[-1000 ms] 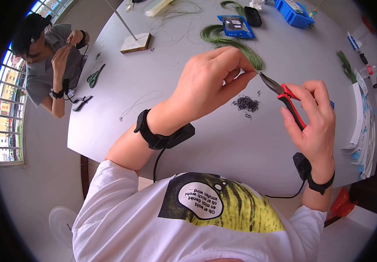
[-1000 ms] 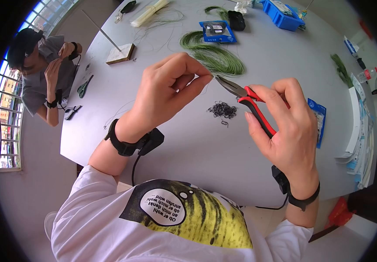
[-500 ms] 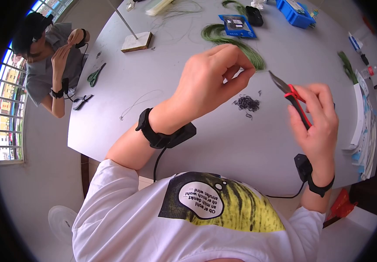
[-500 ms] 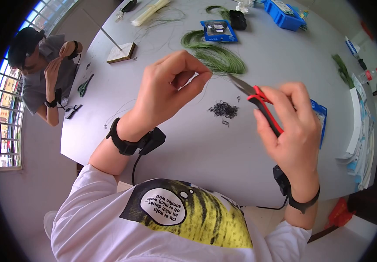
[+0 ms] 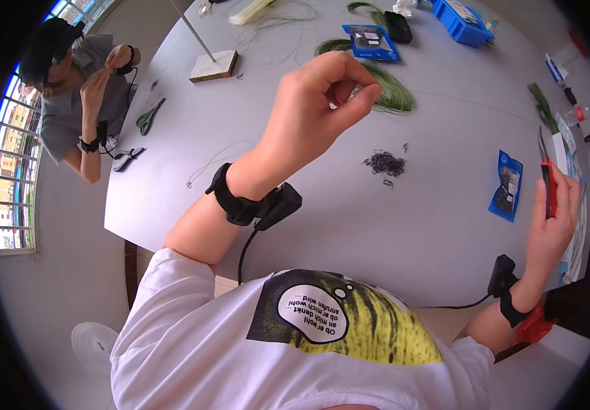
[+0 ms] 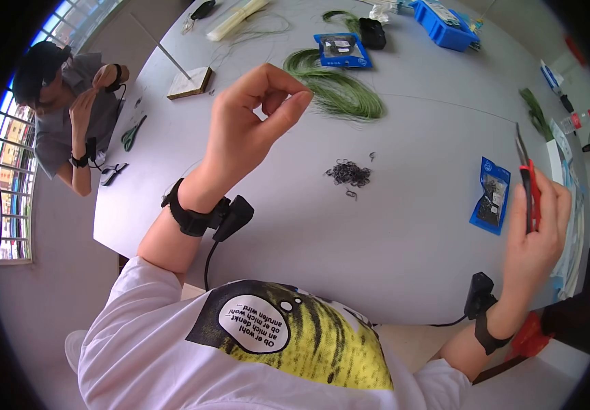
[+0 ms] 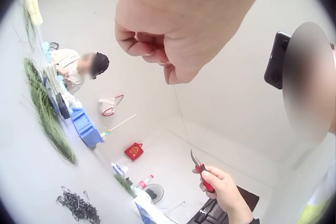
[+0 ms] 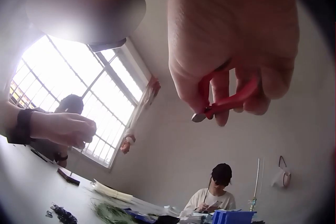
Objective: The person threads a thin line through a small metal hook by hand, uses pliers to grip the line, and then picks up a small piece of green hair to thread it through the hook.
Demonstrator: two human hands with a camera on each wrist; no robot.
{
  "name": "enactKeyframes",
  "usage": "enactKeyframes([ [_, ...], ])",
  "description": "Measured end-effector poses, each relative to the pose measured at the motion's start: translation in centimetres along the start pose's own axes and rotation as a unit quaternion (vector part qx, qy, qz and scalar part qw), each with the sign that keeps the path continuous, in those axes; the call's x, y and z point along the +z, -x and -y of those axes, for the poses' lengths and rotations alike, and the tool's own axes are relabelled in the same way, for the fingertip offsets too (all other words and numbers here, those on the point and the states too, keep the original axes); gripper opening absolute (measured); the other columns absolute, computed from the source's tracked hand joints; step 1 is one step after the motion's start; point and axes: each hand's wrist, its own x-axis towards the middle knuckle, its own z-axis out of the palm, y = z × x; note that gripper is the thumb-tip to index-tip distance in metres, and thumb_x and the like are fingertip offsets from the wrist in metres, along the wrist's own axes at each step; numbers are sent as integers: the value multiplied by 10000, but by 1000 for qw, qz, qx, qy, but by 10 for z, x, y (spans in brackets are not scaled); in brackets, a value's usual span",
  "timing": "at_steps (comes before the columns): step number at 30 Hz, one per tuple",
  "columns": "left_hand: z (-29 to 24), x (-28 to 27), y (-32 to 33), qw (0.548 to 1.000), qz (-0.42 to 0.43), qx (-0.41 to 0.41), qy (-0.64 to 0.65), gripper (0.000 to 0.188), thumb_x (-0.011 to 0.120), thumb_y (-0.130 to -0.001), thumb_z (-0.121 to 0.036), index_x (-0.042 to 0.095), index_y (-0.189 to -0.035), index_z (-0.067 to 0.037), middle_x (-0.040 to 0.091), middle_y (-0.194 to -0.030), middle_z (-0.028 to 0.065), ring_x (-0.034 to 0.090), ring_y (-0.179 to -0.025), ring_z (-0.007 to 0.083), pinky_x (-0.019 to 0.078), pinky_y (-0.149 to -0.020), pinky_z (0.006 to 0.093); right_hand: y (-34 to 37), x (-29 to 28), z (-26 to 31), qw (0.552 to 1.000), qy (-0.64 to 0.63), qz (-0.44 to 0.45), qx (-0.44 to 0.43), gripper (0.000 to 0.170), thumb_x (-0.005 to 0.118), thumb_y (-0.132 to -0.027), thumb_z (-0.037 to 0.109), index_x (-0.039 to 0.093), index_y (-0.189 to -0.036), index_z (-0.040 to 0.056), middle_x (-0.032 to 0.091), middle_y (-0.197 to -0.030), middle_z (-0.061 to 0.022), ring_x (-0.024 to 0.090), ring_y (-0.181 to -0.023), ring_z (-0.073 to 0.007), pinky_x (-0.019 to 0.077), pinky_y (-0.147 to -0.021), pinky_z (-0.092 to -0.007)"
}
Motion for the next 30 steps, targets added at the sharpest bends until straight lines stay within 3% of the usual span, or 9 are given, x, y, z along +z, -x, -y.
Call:
enactKeyframes([
  [5, -2, -2, 0, 1000, 4, -12, 7, 69, 689, -882, -34, 624, -875, -13, 461, -658, -70, 358, -590, 22, 319, -550, 196, 13, -10, -29, 995, 67, 2, 76, 238, 613, -964, 184, 646, -1164, 58, 586, -1040, -61, 607, -921, -199, 487, -768, -310],
  [7, -2, -2, 0, 999, -16, -28, 16, 111, 724, -839, -69, 627, -846, -14, 471, -658, -16, 384, -587, 71, 346, -523, 235, 19, -13, -44, 992, 80, 4, 95, 242, 605, -972, 199, 645, -1165, 59, 587, -1040, -64, 608, -923, -200, 486, -772, -316],
  [12, -2, -3, -1, 999, -23, -27, 21, 113, 725, -834, -65, 624, -834, -15, 468, -650, -20, 381, -589, 69, 342, -522, 235, 30, -17, -68, 978, 141, 11, 151, 290, 559, -1002, 251, 629, -1208, 61, 599, -1108, -107, 634, -1005, -250, 500, -859, -350],
  [19, 1, -3, 1, 1000, 6, -17, 20, 75, 680, -895, -25, 610, -874, -7, 480, -666, -69, 364, -584, 7, 315, -546, 180, 38, -16, -81, 968, 174, 23, 180, 307, 552, -1004, 268, 623, -1227, 70, 595, -1108, -116, 630, -1010, -267, 500, -861, -365],
  [22, 1, -2, 1, 999, 18, -22, 24, 76, 679, -898, -31, 611, -876, -6, 492, -677, -65, 373, -587, 6, 324, -550, 181, 37, -14, -77, 970, 185, 9, 155, 306, 566, -998, 286, 627, -1185, 51, 573, -1046, -99, 608, -923, -225, 488, -798, -341],
  [25, -1, -3, 0, 999, 13, -34, 19, 78, 685, -903, -46, 619, -893, -5, 540, -707, -57, 422, -609, 1, 342, -559, 176, 37, -15, -67, 969, 146, 81, 182, 294, 571, -996, 271, 623, -1166, 37, 558, -1012, -103, 590, -897, -224, 476, -800, -331],
  [27, -1, -2, 0, 999, 4, -35, 18, 75, 692, -899, -51, 628, -894, -10, 571, -724, -49, 451, -621, 4, 354, -558, 174, 40, -19, -60, 971, -15, 182, 157, 245, 589, -970, 202, 622, -1134, 23, 549, -986, -101, 575, -881, -218, 465, -797, -324],
  [28, -1, -1, 0, 999, -3, -35, 17, 73, 699, -895, -56, 638, -895, -15, 603, -742, -41, 481, -634, 6, 365, -556, 173, 38, -22, -53, 970, -15, 184, 156, 245, 589, -970, 202, 622, -1134, 23, 549, -986, -101, 575, -881, -218, 465, -797, -324],
  [30, 1, -2, -3, 1000, 3, -2, -8, 59, 706, -889, -57, 656, -894, -27, 632, -766, -34, 505, -643, 12, 375, -549, 174, 24, -31, -4, 892, -216, 369, 144, 233, 641, -892, 130, 627, -1091, 10, 546, -972, -98, 586, -898, -203, 466, -772, -325],
])
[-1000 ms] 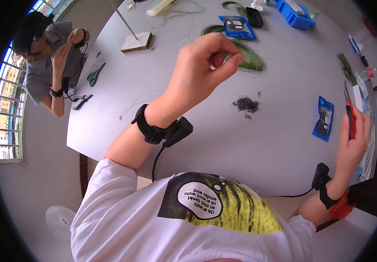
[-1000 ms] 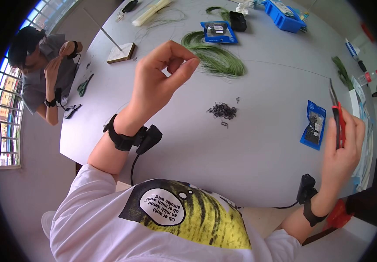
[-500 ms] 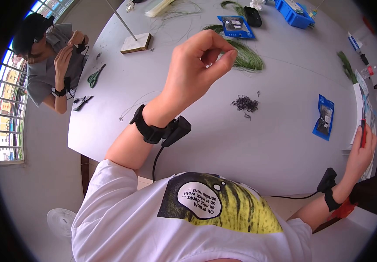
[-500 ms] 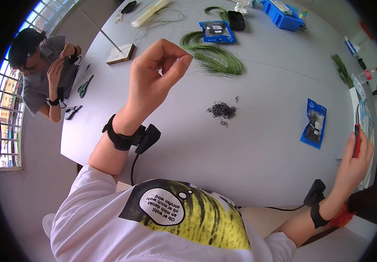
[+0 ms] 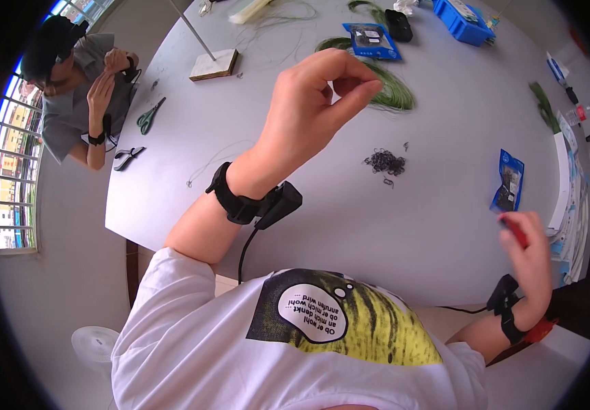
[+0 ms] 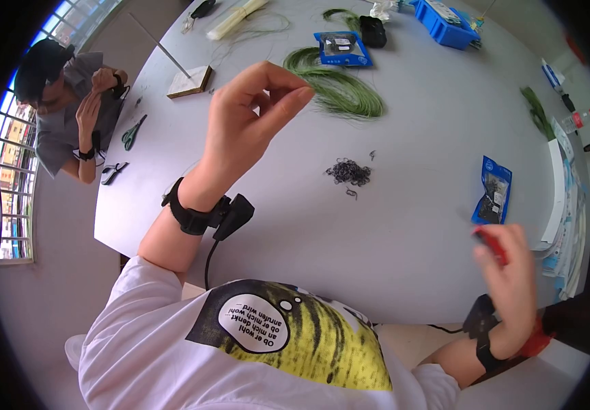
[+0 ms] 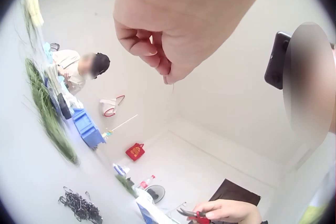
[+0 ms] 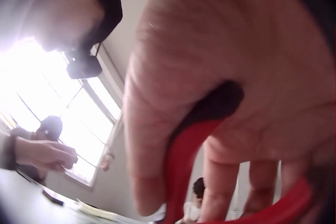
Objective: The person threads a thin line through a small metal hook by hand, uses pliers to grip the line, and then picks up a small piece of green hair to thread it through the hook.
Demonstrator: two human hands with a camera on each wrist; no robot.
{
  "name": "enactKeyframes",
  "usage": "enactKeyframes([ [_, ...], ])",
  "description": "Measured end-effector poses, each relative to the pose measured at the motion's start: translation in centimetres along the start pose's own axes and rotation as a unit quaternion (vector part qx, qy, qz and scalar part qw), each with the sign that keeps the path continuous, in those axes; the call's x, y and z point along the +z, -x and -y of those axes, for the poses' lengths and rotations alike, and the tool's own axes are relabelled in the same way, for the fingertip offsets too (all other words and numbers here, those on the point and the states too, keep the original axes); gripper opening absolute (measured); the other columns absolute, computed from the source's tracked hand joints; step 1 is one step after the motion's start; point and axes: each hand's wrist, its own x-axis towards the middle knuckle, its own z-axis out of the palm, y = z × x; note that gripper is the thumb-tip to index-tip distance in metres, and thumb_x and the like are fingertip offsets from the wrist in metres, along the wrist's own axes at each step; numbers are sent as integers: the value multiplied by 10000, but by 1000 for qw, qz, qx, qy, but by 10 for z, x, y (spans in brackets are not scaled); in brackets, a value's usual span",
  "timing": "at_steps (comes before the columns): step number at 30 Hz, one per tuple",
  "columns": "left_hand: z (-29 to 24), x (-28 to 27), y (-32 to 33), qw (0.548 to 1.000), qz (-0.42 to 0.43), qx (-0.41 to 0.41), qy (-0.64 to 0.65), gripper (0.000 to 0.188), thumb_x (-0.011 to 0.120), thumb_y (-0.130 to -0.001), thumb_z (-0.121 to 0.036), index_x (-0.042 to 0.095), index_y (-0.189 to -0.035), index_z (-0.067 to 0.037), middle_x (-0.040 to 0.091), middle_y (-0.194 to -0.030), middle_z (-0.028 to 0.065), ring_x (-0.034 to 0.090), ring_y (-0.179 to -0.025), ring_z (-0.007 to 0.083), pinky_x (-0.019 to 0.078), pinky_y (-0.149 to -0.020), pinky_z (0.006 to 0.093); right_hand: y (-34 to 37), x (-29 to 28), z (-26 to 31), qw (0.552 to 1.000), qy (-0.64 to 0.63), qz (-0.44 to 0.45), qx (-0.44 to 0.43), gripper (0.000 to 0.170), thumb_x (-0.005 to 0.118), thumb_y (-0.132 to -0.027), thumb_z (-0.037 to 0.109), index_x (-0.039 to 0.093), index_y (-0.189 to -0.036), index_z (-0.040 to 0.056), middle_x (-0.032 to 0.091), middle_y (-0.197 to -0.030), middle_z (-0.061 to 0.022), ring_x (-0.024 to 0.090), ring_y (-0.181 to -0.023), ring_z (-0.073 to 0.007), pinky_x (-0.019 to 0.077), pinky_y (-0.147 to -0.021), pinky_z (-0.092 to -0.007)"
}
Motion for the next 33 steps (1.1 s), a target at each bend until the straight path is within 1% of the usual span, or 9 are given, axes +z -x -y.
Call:
enactKeyframes([
  [4, 1, 3, 1, 999, 4, 40, -25, 26, 728, -865, -60, 704, -875, -58, 689, -816, -20, 542, -648, 30, 388, -523, 179, -16, 46, 47, 982, -46, 155, -96, 280, 718, -771, 120, 643, -1018, 11, 550, -968, -122, 587, -858, -279, 483, -737, -333],
  [10, -14, 1, 3, 999, 6, 31, -43, 34, 754, -833, -48, 733, -857, -59, 716, -841, -6, 552, -634, 44, 404, -504, 186, -40, 107, 63, 964, 79, 99, -235, 281, 743, -753, 166, 639, -987, 48, 524, -977, -97, 558, -931, -285, 474, -789, -397],
  [16, -13, 3, 4, 998, 7, 46, -36, 56, 761, -820, -38, 741, -868, -59, 719, -834, -7, 593, -657, 51, 418, -499, 197, -50, 116, 62, 950, 126, 95, -268, 369, 778, -712, 179, 632, -1027, 54, 538, -1008, -87, 522, -1039, -274, 434, -876, -408],
  [20, -15, 4, 5, 998, 14, 43, -33, 61, 761, -817, -35, 742, -868, -64, 718, -825, -4, 612, -674, 56, 426, -501, 201, -61, 95, 69, 942, 126, 54, -307, 375, 766, -726, 143, 628, -1063, 55, 554, -1049, -92, 579, -904, -244, 472, -761, -355],
  [22, -16, 5, 6, 998, 17, 52, -44, 66, 768, -808, -32, 740, -855, -69, 710, -809, -3, 601, -661, 65, 422, -496, 204, -68, 72, 91, 976, -56, -13, -209, 335, 724, -814, 133, 610, -1114, 36, 580, -1123, -79, 609, -733, -166, 478, -610, -290],
  [23, -16, 6, 6, 997, 19, 52, -44, 66, 768, -808, -32, 740, -855, -69, 710, -809, -3, 601, -661, 65, 422, -496, 204, -73, 65, 97, 976, -57, -14, -208, 335, 724, -814, 133, 610, -1114, 36, 580, -1123, -79, 609, -733, -166, 478, -610, -290],
  [25, -17, 6, 6, 995, 24, 84, -55, 92, 777, -789, -22, 738, -853, -75, 699, -792, -6, 588, -656, 75, 414, -489, 210, -83, 57, 104, 913, -394, 34, -97, 308, 670, -897, 151, 582, -1155, 8, 592, -1167, -82, 595, -636, -96, 464, -522, -244],
  [28, -17, 8, 6, 992, 11, 106, -62, 115, 782, -773, -12, 735, -855, -78, 692, -785, -7, 577, -661, 82, 407, -485, 215, -95, 62, 113, 879, -457, 111, -76, 307, 641, -936, 163, 560, -1180, -6, 624, -1101, -72, 605, -699, -78, 490, -590, -232],
  [33, -14, 5, 5, 991, 15, 109, -78, 124, 781, -768, -7, 734, -858, -78, 693, -797, -6, 579, -673, 85, 412, -490, 215, -116, 71, 108, 887, -431, 98, -129, 173, 635, -934, 125, 602, -1046, -4, 634, -870, -21, 570, -676, -55, 472, -626, -202],
])
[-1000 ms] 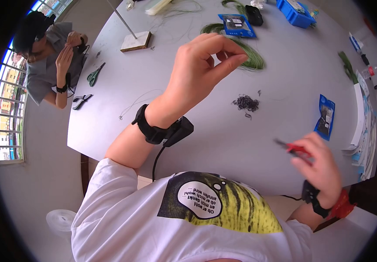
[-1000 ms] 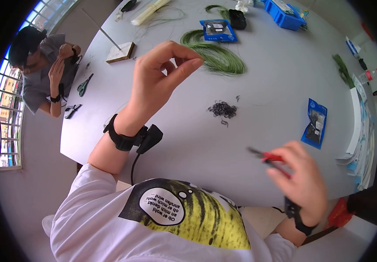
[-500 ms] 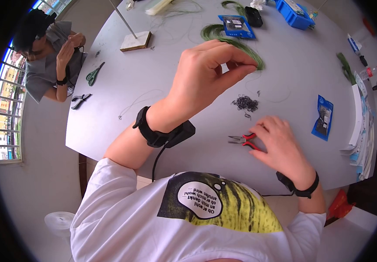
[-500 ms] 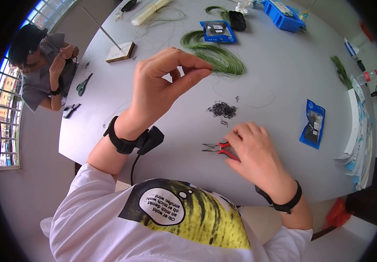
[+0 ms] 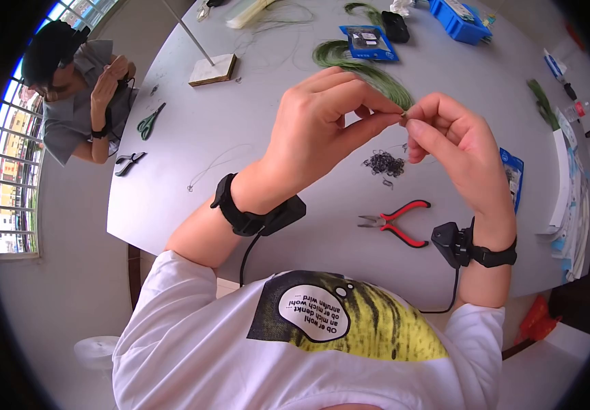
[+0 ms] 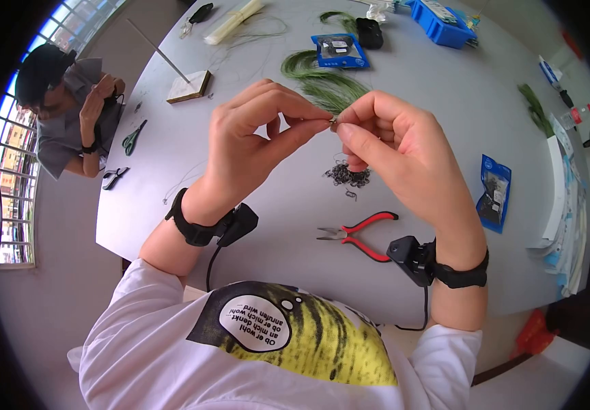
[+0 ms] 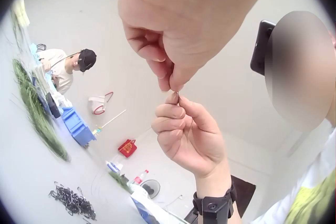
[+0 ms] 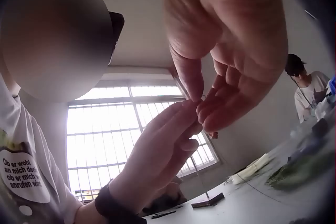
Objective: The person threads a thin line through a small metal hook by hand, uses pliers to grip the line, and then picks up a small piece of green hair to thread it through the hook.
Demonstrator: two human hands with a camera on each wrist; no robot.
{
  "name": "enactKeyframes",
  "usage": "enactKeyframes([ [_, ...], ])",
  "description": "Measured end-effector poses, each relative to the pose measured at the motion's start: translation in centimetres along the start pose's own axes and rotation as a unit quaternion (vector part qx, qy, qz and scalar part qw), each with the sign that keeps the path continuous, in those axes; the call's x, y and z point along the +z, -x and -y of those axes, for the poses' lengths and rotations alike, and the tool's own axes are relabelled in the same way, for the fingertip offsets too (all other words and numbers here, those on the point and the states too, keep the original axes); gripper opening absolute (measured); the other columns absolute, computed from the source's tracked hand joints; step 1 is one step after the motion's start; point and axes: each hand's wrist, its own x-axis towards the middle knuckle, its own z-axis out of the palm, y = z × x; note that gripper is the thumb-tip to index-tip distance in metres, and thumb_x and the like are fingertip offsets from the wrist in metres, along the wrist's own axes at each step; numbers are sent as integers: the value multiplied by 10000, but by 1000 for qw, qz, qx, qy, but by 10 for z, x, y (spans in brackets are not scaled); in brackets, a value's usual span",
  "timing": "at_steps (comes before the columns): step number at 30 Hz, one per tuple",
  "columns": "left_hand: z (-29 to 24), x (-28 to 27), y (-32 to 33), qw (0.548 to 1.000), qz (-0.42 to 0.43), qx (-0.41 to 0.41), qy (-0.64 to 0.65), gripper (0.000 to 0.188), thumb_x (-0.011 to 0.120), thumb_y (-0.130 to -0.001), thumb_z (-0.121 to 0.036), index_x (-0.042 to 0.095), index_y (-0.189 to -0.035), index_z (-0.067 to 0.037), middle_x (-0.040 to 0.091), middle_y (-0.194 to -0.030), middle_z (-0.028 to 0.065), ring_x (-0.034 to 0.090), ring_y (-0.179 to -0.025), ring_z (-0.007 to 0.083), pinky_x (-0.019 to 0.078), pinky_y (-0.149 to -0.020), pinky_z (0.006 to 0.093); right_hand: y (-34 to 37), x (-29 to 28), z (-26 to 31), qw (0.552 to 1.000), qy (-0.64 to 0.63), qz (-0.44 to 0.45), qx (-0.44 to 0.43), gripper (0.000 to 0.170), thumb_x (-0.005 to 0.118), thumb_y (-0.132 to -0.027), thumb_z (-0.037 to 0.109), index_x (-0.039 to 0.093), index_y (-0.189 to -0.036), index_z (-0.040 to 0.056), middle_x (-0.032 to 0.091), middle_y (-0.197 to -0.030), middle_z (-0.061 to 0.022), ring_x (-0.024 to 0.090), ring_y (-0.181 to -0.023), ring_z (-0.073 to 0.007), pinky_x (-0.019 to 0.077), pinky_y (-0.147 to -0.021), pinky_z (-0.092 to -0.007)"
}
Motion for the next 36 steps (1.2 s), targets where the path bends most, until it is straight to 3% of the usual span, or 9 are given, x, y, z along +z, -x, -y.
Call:
enactKeyframes([
  [4, 0, 1, 1, 1000, 6, -24, 11, 109, 780, -776, -13, 731, -852, -73, 694, -809, -5, 585, -674, 84, 420, -499, 211, -3, 3, -3, 997, 44, -36, -42, 121, 642, -929, 117, 615, -895, 4, 598, -758, 22, 524, -656, -35, 438, -607, -191],
  [7, 0, 4, 3, 997, 21, -59, 39, 94, 771, -791, -20, 730, -858, -70, 699, -822, -4, 597, -679, 80, 422, -503, 208, -3, 0, -6, 997, 53, -39, -49, 110, 643, -926, 111, 619, -896, 8, 597, -758, 25, 513, -649, -30, 422, -596, -188],
  [20, 2, 7, 4, 995, 36, -73, 55, 51, 749, -819, -40, 713, -850, -59, 702, -837, -4, 602, -683, 71, 412, -517, 201, -3, -5, -11, 995, 71, -34, -57, 101, 650, -922, 95, 627, -892, 1, 593, -758, 35, 507, -660, -16, 418, -604, -177],
  [36, -4, 3, 5, 973, 73, -154, 155, 67, 709, -885, -77, 677, -907, -23, 686, -839, -3, 534, -660, 25, 395, -566, 184, -5, -1, -16, 978, 122, -58, -159, 71, 666, -879, 51, 622, -849, 5, 590, -717, 27, 513, -653, -38, 435, -620, -201],
])
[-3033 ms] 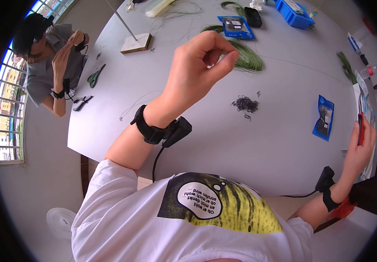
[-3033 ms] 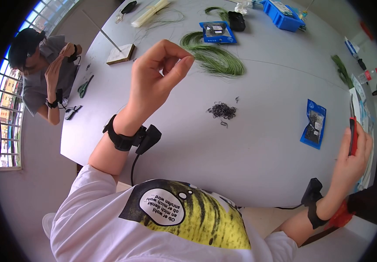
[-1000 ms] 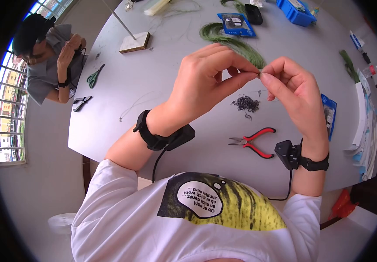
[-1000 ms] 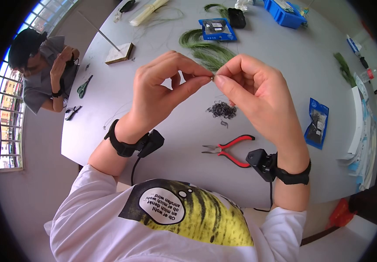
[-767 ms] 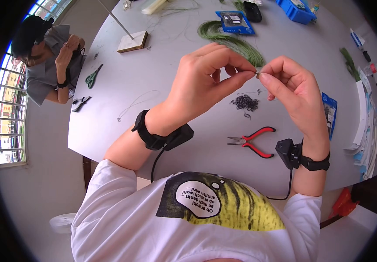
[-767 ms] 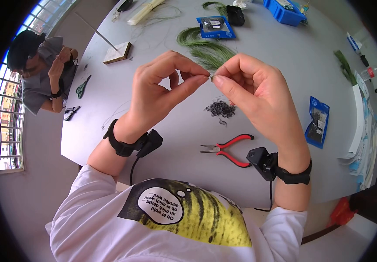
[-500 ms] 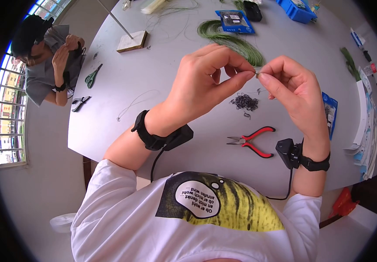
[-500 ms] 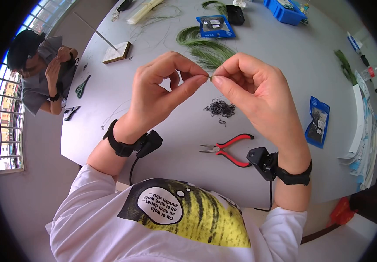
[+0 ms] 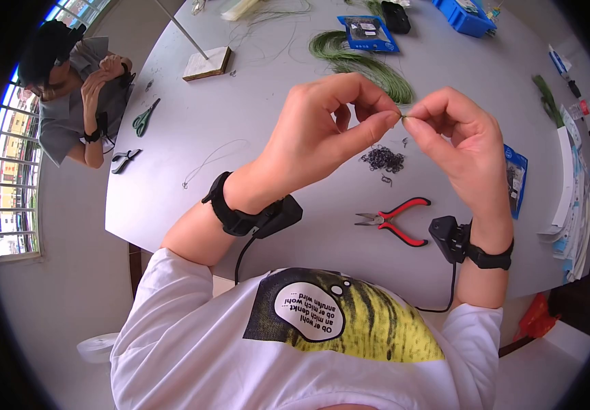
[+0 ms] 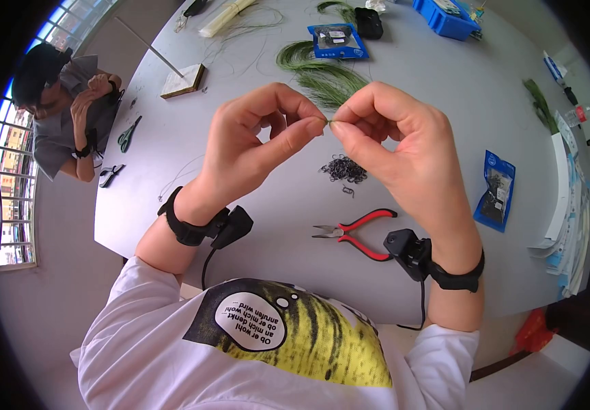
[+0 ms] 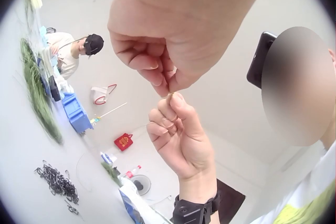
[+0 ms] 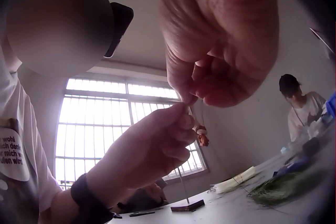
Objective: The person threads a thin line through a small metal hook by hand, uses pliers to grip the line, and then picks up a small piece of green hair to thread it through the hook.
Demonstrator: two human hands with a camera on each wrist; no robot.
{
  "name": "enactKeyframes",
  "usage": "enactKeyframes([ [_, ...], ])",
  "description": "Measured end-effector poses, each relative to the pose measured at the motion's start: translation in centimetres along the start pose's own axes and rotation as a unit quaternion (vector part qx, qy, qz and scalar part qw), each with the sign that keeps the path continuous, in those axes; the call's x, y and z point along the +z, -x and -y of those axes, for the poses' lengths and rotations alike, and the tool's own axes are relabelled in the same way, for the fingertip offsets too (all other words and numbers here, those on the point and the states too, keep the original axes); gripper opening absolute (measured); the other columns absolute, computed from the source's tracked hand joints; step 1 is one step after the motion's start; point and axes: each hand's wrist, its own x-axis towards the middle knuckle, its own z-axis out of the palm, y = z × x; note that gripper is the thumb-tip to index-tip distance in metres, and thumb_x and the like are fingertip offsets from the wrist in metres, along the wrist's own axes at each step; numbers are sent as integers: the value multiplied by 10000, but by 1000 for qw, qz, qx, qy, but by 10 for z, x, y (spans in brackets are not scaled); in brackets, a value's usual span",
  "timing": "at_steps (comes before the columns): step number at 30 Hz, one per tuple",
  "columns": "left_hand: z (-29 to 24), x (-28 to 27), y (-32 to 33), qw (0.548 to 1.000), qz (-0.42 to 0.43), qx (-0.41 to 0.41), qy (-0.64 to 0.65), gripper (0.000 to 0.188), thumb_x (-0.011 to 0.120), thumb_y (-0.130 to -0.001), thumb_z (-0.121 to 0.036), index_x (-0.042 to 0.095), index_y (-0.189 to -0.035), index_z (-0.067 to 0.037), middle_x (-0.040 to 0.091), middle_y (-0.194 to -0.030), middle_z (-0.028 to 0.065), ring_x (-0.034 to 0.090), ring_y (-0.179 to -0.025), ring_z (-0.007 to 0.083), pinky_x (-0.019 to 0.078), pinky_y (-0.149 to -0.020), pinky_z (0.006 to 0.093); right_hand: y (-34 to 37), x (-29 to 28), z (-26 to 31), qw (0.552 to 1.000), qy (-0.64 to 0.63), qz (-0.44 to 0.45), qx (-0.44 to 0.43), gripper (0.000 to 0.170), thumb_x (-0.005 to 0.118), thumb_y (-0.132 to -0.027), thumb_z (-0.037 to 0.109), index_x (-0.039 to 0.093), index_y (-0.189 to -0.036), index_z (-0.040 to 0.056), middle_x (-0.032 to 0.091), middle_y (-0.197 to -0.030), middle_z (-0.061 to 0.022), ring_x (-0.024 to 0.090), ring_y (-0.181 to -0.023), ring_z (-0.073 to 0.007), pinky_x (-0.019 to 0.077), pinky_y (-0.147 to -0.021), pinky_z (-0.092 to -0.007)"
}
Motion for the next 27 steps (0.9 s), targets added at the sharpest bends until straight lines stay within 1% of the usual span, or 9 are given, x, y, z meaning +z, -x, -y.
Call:
enactKeyframes([
  [2, -1, 0, 0, 1000, 8, -19, 12, 72, 704, -894, -79, 678, -923, -19, 689, -855, 3, 543, -672, 30, 403, -575, 186, 0, 0, 1, 1000, 8, -6, -9, 62, 665, -877, 45, 626, -852, 3, 591, -718, 26, 516, -656, -38, 440, -625, -202],
  [4, 0, 0, 0, 999, 6, -30, 12, 91, 691, -911, -82, 680, -958, -5, 692, -880, 15, 578, -708, 44, 436, -608, 187, 1, -2, 4, 999, 36, -2, 21, 47, 662, -877, 39, 636, -870, -1, 603, -723, 22, 526, -659, -40, 446, -632, -201],
  [11, 3, 4, -1, 999, -15, -27, 16, 132, 675, -928, -94, 673, -1004, 13, 693, -908, 25, 633, -812, 62, 477, -645, 190, 1, -1, 3, 999, 23, -23, 11, 47, 661, -874, 39, 643, -861, -2, 618, -713, 20, 537, -650, -37, 442, -614, -202],
  [13, 1, 4, -1, 996, -21, -81, 10, 166, 658, -944, -106, 660, -1056, 16, 692, -954, 38, 642, -861, 75, 487, -652, 191, 0, -1, 2, 998, 46, -38, -6, 55, 662, -868, 36, 638, -838, -3, 622, -701, 16, 534, -631, -37, 440, -604, -203],
  [14, 2, 4, 0, 996, -21, -81, 10, 166, 658, -944, -106, 660, -1056, 16, 692, -954, 38, 642, -861, 75, 487, -652, 191, 0, 0, 3, 998, 47, -37, -6, 55, 662, -868, 36, 638, -838, -3, 622, -701, 16, 534, -631, -37, 440, -604, -203],
  [16, 6, 2, 0, 991, 25, -126, 48, 194, 641, -957, -113, 645, -1093, 26, 685, -994, 57, 641, -903, 93, 512, -705, 209, 0, 1, 4, 995, 88, -48, -23, 45, 669, -850, 19, 633, -831, -1, 619, -680, 2, 532, -602, -46, 437, -583, -203],
  [20, 3, 7, 0, 987, 16, -126, 98, 193, 635, -961, -110, 646, -1088, 36, 683, -1012, 73, 634, -937, 104, 525, -773, 239, 1, 6, 5, 988, 141, -54, -43, 47, 679, -826, -8, 635, -838, 1, 612, -681, -18, 549, -586, -65, 451, -562, -212],
  [22, 4, 7, 0, 986, 21, -103, 127, 188, 636, -958, -100, 648, -1084, 39, 685, -1021, 75, 628, -955, 108, 519, -837, 261, 2, 9, 4, 984, 158, -62, -58, 74, 689, -804, -26, 642, -850, 9, 612, -698, -34, 583, -585, -93, 479, -551, -230],
  [27, 9, 7, 0, 983, 25, -108, 146, 180, 644, -951, -90, 655, -1078, 36, 686, -1030, 70, 623, -965, 109, 510, -864, 265, 2, 10, 6, 975, 203, -59, -67, 92, 700, -789, -26, 654, -856, 17, 624, -724, -44, 613, -594, -119, 502, -548, -245],
])
